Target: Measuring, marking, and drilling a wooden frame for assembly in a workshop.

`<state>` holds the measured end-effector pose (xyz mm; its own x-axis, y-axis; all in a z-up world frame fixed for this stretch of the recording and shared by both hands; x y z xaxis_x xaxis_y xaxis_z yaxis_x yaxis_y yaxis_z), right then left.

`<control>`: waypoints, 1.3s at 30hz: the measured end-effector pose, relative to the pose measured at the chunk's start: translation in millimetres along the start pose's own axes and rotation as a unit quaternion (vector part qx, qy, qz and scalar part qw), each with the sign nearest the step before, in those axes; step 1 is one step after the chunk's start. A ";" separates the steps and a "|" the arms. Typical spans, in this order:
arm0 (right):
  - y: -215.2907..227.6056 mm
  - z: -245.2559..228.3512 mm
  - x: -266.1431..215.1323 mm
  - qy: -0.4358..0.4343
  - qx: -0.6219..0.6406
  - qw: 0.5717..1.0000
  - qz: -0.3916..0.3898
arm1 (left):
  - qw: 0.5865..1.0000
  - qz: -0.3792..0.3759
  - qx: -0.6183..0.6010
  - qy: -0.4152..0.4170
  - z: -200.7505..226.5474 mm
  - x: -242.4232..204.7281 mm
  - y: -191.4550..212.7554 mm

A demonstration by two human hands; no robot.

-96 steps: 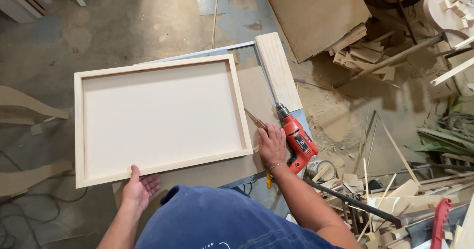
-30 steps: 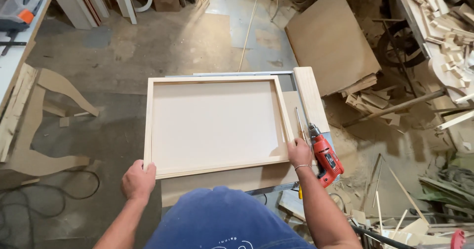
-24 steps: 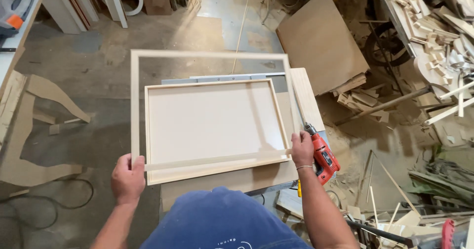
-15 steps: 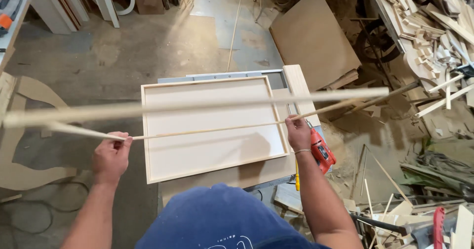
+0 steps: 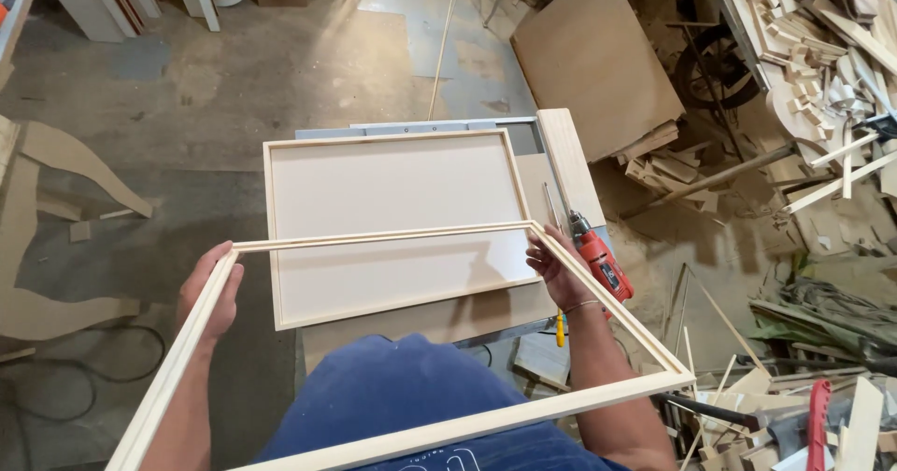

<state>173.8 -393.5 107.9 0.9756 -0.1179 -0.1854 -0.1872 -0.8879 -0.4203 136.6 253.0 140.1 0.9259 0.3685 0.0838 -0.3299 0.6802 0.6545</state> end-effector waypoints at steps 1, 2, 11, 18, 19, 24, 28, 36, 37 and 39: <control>10.4 8.1 0.0 -0.031 0.076 0.997 0.010 | 0.993 -0.049 -0.110 0.018 -8.9 -4.4 -8.9; 20.2 16.2 -0.6 -0.062 0.151 0.986 0.019 | 0.970 -0.098 -0.219 0.036 -15.4 -9.9 -17.8; -49.6 -73.6 -81.6 -0.089 0.090 0.984 -0.128 | 0.865 -0.188 -0.447 0.131 45.1 -47.4 28.9; -93.8 -152.6 -133.1 -0.114 0.000 0.969 -0.221 | 0.864 -0.244 -0.407 0.169 100.3 -74.5 76.8; -95.7 -159.8 -142.0 -0.132 -0.059 0.967 -0.209 | 0.858 -0.246 -0.405 0.198 95.3 -81.0 80.1; -52.9 -172.7 -162.0 -0.191 -0.187 0.958 -0.108 | 0.864 -0.253 -0.371 0.227 104.8 -106.7 103.2; -36.0 -169.1 -151.1 -0.215 -0.226 0.949 -0.042 | 0.843 -0.207 -0.393 0.302 101.8 -107.8 95.1; -40.7 -185.7 -97.6 -0.052 -0.146 0.988 -0.026 | 0.872 -0.176 -0.424 0.170 131.8 -68.4 86.0; -38.8 -173.7 -91.3 -0.093 -0.135 0.986 -0.021 | 0.881 -0.179 -0.404 0.169 130.0 -64.5 81.1; -35.4 -151.6 -73.1 -0.134 -0.123 0.983 -0.018 | 0.890 -0.180 -0.383 0.168 122.8 -54.8 66.4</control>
<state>126.6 -420.8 271.0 0.9096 0.0082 -0.4154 -0.0868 -0.9740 -0.2093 86.6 200.1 271.2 0.9324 0.1208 -0.3405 -0.1713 0.9776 -0.1222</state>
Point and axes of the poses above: each hand's wrist, its own x-axis towards the middle knuckle, its own y-axis out of the back of the hand, z = x × y, the point moved 9 cm from there along x, towards the middle knuckle, and after that the axes turned 10 degrees about x, right-handed, at the moved point
